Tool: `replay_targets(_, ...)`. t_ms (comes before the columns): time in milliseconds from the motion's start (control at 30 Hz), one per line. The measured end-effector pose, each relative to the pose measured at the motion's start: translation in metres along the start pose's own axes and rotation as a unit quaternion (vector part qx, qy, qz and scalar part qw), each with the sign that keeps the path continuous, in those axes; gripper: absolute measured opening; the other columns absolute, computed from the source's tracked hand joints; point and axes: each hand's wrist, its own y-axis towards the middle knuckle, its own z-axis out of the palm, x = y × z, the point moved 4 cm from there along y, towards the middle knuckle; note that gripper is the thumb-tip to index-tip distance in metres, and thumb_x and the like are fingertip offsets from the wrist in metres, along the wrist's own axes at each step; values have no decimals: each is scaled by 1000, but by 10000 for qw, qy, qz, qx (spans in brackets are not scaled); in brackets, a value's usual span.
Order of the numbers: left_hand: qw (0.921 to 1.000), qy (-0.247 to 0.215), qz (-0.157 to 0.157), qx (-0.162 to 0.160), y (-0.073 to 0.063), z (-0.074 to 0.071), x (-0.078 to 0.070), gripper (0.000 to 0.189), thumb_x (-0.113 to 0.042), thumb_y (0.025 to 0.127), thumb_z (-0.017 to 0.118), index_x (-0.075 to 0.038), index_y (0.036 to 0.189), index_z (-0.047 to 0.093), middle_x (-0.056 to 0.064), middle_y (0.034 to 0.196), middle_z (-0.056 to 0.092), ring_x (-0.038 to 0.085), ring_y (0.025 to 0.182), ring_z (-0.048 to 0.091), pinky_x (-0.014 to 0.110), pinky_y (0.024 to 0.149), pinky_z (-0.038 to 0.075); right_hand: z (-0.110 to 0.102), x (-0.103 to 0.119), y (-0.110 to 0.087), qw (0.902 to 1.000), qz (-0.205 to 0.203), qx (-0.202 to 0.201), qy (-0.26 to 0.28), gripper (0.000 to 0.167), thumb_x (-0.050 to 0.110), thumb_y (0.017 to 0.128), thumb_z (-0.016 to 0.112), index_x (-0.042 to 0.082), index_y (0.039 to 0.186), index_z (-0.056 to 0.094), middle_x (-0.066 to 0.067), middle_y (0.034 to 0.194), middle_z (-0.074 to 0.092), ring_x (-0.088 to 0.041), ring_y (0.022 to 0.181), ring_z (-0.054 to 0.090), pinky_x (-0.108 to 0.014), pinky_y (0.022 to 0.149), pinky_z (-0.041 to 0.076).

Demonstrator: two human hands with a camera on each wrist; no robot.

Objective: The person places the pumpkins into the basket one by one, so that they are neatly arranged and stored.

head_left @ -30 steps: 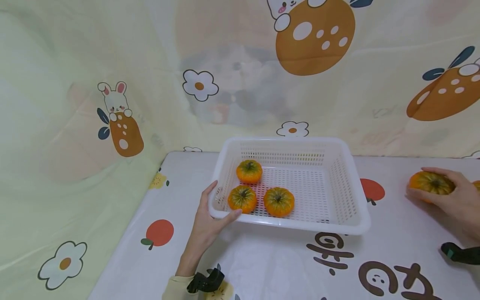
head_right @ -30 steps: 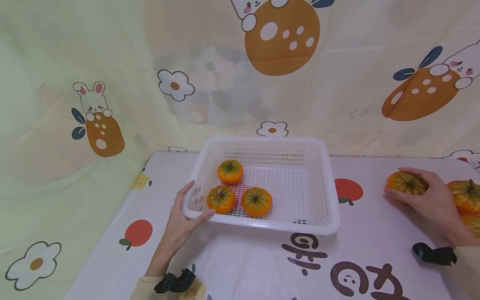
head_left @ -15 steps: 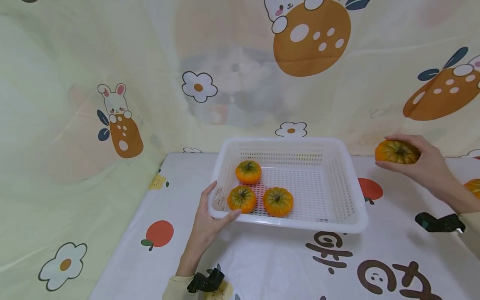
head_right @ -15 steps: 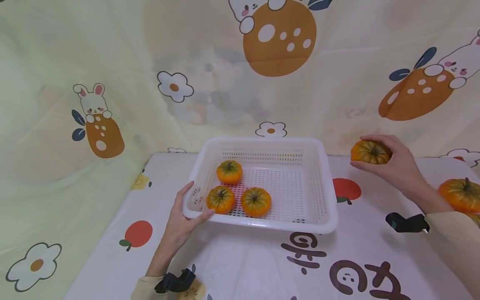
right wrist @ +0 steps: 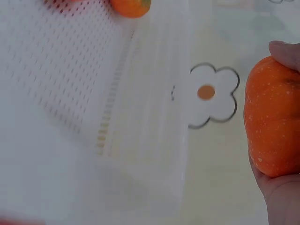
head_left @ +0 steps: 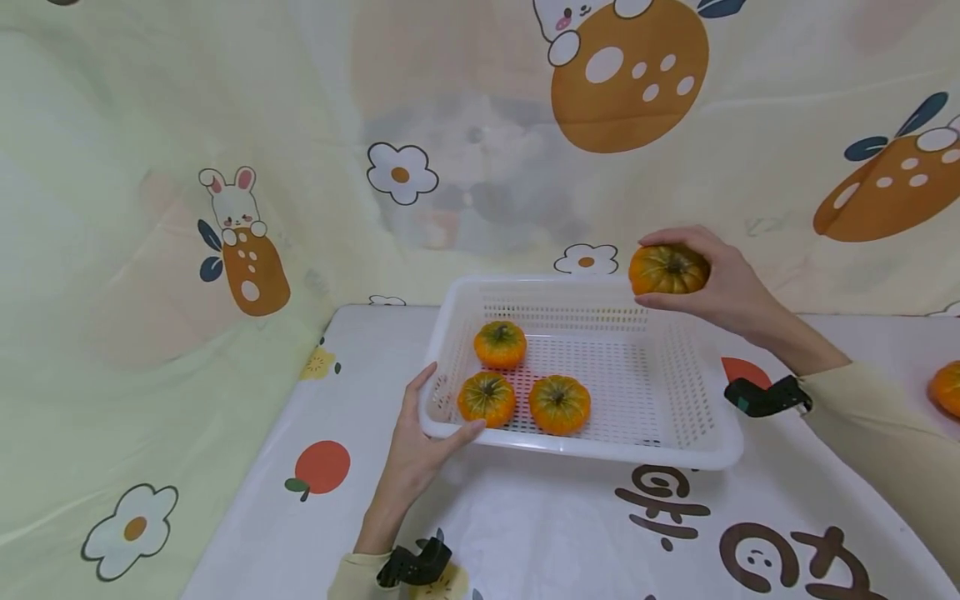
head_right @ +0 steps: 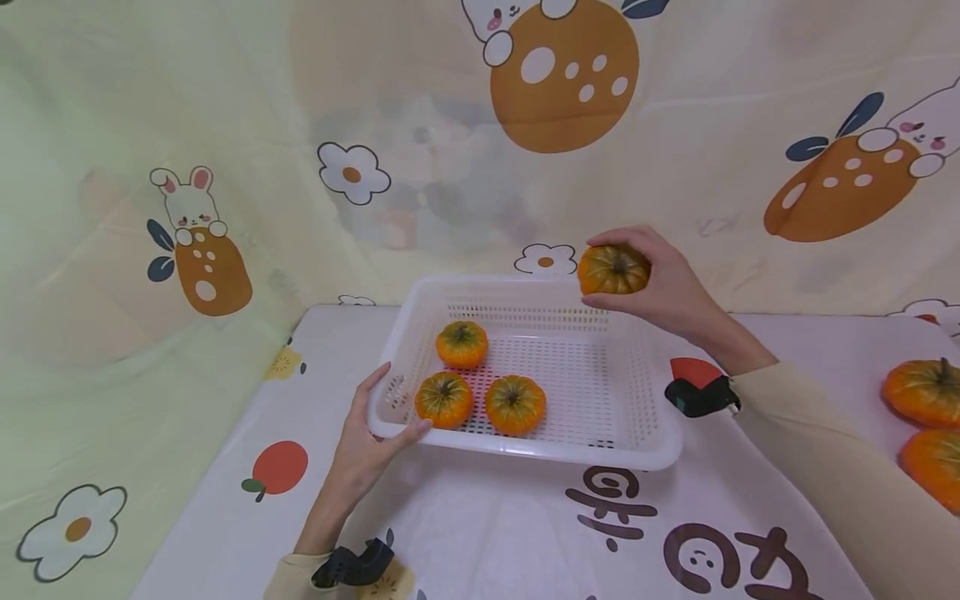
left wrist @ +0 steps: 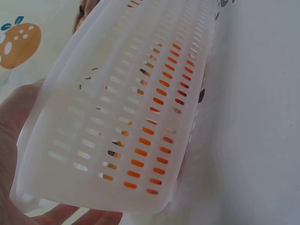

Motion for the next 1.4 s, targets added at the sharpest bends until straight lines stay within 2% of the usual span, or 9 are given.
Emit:
replay_targets(200, 10000, 27, 36, -3, 1, 1, 0, 97, -29, 83, 90, -21, 161, 33, 9, 154, 50, 33, 126, 56, 58, 109, 47, 25, 18, 17, 9988, -206, 417, 129, 64, 2, 85, 86, 8, 142, 59, -9, 145, 49, -21, 124, 43, -9, 90, 43)
replay_targets(467, 10000, -64, -4, 0, 2, 3, 1, 97, -29, 84, 90, -20, 161, 33, 10, 154, 51, 34, 126, 56, 59, 108, 48, 61, 27, 30, 9929, -715, 930, 215, 59, 5, 83, 88, 7, 136, 62, -13, 141, 51, -31, 124, 48, -14, 90, 47)
replay_targets(567, 10000, -84, -28, -15, 1, 2, 0, 96, -28, 84, 90, -20, 161, 33, 10, 154, 50, 34, 126, 56, 58, 108, 48, 78, 27, 34, 9891, -837, 1178, 267, 58, 6, 82, 89, 6, 134, 64, -14, 141, 51, -34, 124, 49, -28, 97, 52)
replay_targets(700, 9999, -134, -30, -19, 0, 1, 1, 96, -27, 84, 90, -20, 161, 33, 10, 154, 50, 34, 125, 56, 57, 108, 49, 95, 22, 38, 9856, -800, 1468, 256, 57, 6, 81, 90, 6, 132, 64, -16, 139, 51, -35, 122, 51, -51, 99, 55)
replay_targets(733, 9999, -142, -27, -19, 1, 1, 1, 97, -28, 84, 90, -20, 161, 33, 10, 153, 50, 34, 125, 56, 57, 108, 49, 98, 21, 39, 9849, -791, 1520, 243, 57, 6, 81, 90, 6, 132, 64, -16, 138, 52, -36, 122, 51, -54, 99, 55)
replay_targets(1033, 10000, -60, -9, -19, 1, 0, 0, 97, -30, 83, 90, -21, 161, 33, 10, 152, 51, 33, 124, 57, 57, 107, 49, 116, 6, 41, 9822, -695, 1742, 113, 56, 6, 82, 89, 5, 132, 64, -18, 136, 54, -36, 119, 54, -54, 99, 55)
replay_targets(1267, 10000, -87, 11, 22, 1, 0, 1, 98, -32, 83, 90, -20, 162, 33, 11, 154, 50, 33, 127, 57, 58, 108, 48, 129, -10, 39, 9800, -105, 1985, -29, 56, 8, 83, 88, 4, 134, 64, -20, 138, 52, -39, 125, 51, -58, 106, 50)
replay_targets(1400, 10000, 15, -41, -23, 0, 0, 1, 99, -34, 83, 91, -21, 161, 33, 10, 154, 51, 33, 126, 57, 58, 107, 49, 138, -18, 36, 9760, 44, 2170, -176, 56, 9, 84, 88, 2, 135, 64, -20, 138, 52, -40, 126, 51, -58, 108, 48)
